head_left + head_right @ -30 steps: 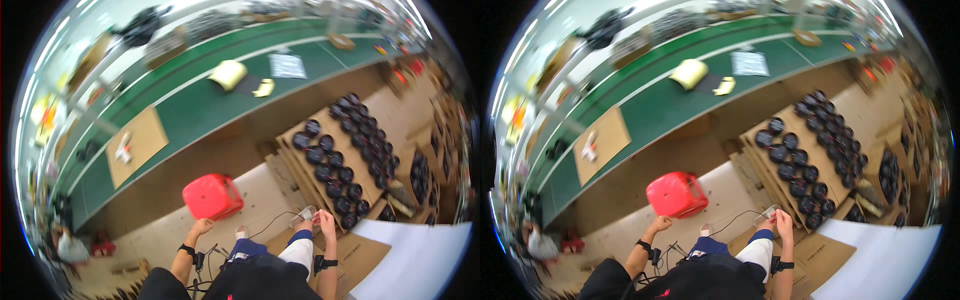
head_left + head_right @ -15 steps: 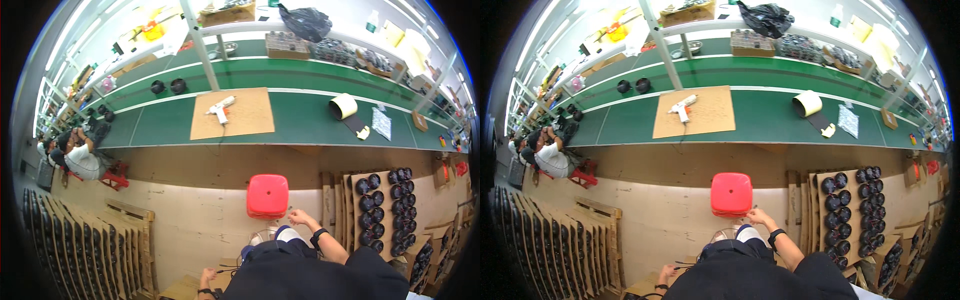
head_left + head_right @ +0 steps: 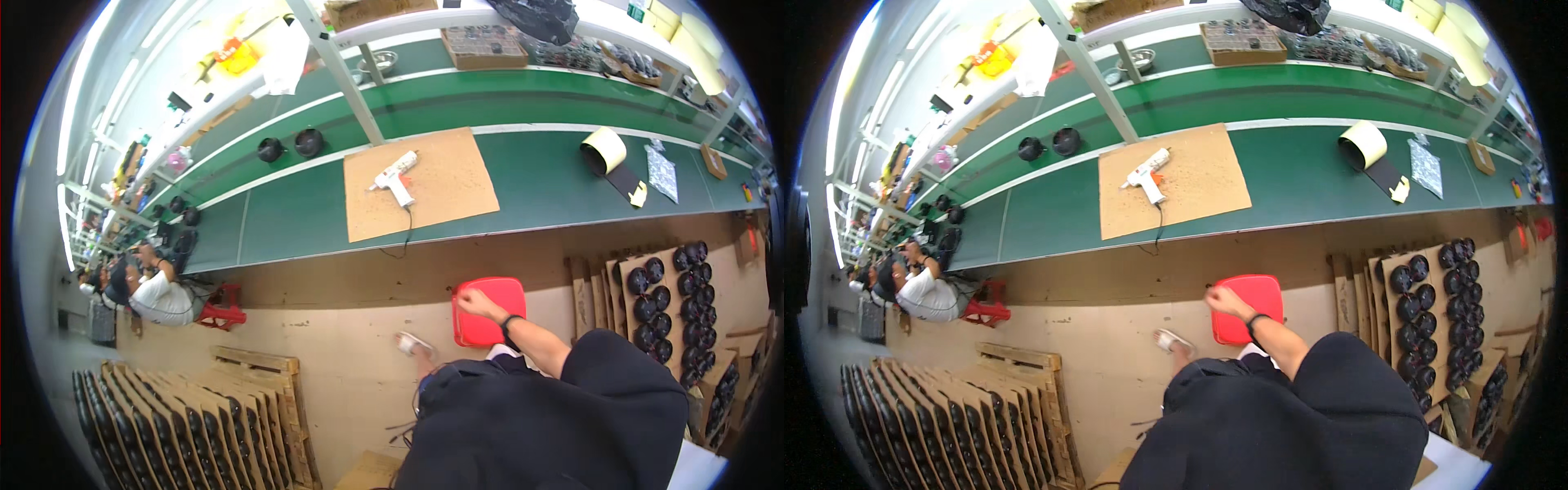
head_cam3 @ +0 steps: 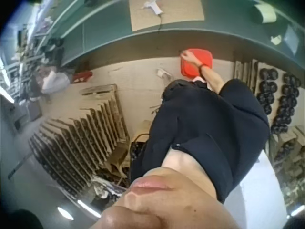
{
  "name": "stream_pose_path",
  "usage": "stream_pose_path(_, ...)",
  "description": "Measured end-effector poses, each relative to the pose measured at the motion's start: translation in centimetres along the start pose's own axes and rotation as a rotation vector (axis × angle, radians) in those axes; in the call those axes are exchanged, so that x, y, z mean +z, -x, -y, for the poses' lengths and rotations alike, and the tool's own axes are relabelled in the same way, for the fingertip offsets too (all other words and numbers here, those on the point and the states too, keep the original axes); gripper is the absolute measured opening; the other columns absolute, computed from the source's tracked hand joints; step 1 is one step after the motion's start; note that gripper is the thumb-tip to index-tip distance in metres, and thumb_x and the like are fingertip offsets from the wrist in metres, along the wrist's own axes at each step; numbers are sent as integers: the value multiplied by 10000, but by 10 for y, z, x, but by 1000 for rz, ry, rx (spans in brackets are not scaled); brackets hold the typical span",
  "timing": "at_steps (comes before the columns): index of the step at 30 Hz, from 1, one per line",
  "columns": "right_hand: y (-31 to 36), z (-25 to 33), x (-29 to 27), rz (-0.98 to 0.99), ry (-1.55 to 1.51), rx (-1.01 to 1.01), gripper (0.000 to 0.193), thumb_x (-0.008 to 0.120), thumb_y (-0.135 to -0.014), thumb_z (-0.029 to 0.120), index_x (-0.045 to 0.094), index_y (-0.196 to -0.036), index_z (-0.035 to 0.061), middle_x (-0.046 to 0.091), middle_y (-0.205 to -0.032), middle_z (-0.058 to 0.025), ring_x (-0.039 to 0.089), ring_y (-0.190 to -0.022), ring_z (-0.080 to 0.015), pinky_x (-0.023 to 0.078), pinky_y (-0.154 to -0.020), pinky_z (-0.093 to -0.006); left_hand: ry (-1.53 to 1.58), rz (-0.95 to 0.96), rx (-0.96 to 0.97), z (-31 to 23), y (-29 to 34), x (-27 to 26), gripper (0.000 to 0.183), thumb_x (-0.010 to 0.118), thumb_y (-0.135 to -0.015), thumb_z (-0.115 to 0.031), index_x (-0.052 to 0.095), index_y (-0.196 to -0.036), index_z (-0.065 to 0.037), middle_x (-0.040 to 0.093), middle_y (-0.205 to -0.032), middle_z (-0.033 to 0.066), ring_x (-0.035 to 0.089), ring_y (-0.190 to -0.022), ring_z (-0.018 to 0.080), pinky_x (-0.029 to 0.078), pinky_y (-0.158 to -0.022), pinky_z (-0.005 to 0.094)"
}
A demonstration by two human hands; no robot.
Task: Applying glue to plastic housings and securing internal wires using a glue gun.
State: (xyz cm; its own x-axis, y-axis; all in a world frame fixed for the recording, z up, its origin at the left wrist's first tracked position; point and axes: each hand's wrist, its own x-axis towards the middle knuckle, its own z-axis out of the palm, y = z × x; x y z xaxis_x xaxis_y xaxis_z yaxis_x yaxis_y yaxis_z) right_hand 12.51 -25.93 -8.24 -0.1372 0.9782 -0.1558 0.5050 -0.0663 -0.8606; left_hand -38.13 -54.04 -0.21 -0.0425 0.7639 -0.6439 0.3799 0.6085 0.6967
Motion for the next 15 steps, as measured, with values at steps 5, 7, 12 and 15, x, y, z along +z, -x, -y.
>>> stream_pose_path(5,-181,118,18,-519,84,95,200,567,-853,207,667,-817,38,687,-804,-176,674,-781,-372,522,-691,-450,40,-15,16,-27,-96,-79,278,611,-908,-142,594,-1140,11,683,-860,116,651,-698,171,526,-555,303)
stream_pose_path(7,-232,136,10,-569,126,214,183,592,-832,201,654,-931,59,689,-897,-183,662,-875,-390,515,-763,-476,80,-34,1,-24,-117,-98,281,607,-910,-143,589,-1145,10,681,-863,111,650,-707,168,526,-562,299)
stream_pose_path(12,-327,108,-27,-604,366,399,602,702,-743,217,475,-1296,150,623,-1121,-252,605,-1041,-430,496,-893,-483,89,-55,-57,-47,-224,-178,269,579,-921,-127,579,-1152,11,672,-859,99,643,-712,161,528,-574,292)
stream_pose_path(15,-353,138,-15,-482,412,532,804,763,-706,254,358,-1398,193,548,-1208,-283,556,-1111,-459,473,-928,-523,-1,-126,-87,-84,-284,-286,243,530,-913,-60,585,-1133,26,664,-855,92,636,-684,169,533,-559,311)
